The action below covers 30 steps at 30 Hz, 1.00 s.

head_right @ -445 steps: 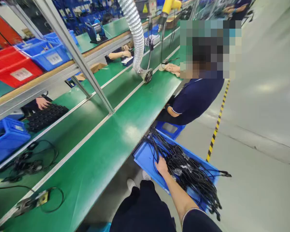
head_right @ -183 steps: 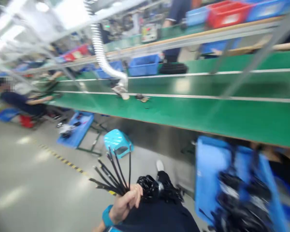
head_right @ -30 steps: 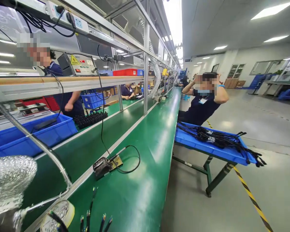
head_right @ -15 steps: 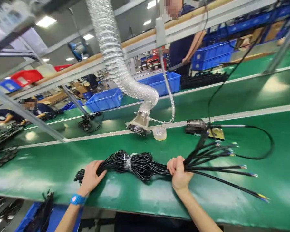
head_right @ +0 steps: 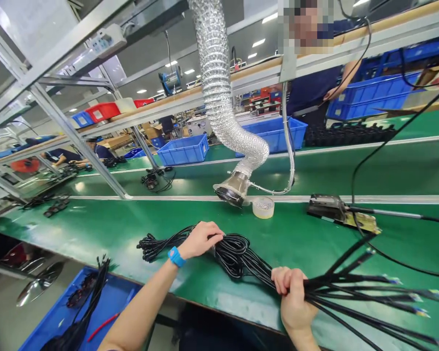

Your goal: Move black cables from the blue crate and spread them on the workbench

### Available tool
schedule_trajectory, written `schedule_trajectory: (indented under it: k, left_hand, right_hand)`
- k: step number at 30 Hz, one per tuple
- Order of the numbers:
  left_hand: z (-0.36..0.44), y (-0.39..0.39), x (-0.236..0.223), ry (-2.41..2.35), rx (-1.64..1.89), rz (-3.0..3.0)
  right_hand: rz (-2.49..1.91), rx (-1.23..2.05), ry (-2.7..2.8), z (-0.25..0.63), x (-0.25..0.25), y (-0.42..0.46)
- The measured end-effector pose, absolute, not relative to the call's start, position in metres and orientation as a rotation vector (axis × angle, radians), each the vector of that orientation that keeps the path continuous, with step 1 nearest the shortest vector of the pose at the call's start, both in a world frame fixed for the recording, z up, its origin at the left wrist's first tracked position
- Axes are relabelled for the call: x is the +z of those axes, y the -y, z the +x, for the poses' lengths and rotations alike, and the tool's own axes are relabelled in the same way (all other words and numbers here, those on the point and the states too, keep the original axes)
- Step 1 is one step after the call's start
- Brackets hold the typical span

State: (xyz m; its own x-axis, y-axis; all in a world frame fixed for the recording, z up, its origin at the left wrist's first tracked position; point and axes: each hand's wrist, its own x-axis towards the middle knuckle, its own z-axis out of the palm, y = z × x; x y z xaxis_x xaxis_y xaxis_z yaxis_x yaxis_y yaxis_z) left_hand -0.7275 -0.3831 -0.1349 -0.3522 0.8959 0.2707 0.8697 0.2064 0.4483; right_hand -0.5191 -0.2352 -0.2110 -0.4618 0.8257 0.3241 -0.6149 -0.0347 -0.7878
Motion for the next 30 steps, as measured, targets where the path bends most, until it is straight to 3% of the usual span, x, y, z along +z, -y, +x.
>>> schedule_trajectory:
  k: [8,15,23,30]
  left_hand:
    - [-0.694,0.420,-0.146,-2.576,1.582,1.459]
    - [-0.665,0.426,-0.184,-2.884,1.322,1.357]
    - [-0.667,0.424,-0.187,-2.939,0.997,1.554]
    - [-0.666,0.434,-0.193,-2.895,1.216,1.516]
  right_hand:
    - [-0.332,1.748,1.159,-0.509,-0.218,0.240]
    - [-0.378,1.744,1.155,-0.512,-0.215,0.237]
    - [-0.393,1.730,1.162,-0.513,-0.215,0.238]
    - [-0.409,1.723,1.164,-0.512,-0.215,0.236]
